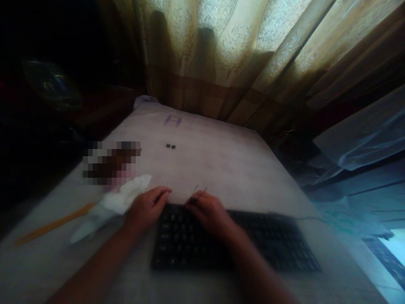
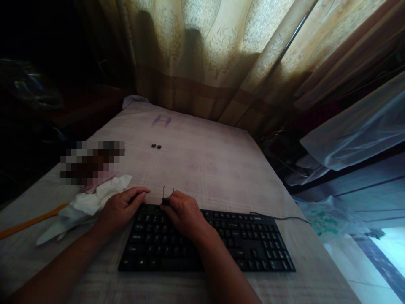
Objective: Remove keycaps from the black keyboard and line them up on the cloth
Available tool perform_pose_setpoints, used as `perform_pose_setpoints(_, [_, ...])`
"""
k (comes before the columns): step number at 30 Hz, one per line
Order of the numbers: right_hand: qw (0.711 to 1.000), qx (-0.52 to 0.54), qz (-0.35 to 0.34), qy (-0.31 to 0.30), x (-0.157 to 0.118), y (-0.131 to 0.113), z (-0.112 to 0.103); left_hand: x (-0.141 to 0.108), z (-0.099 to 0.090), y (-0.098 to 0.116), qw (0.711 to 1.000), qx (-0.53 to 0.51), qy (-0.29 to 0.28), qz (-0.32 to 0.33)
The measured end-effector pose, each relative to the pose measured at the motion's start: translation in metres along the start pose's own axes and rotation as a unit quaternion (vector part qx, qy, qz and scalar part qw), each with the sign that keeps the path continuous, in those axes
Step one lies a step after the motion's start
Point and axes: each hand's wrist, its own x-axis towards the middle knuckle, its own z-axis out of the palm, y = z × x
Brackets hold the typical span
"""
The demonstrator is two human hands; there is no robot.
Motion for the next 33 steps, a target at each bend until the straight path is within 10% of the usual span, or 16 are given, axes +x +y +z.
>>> perform_pose_setpoints(24, [0.996,-0.084,0.022,0.002,-0.0047,0.0084,0.0060,-0.0017,0.0050,-0.0001,0.997,0.061,-0.008,0.040])
perform_pose_setpoints(33, [0.987,0.108,0.084,0.082,-0.0020,-0.0004,0.0016,-0.0025,0.0054,-0.0008,0.995,0.074,-0.013,0.062])
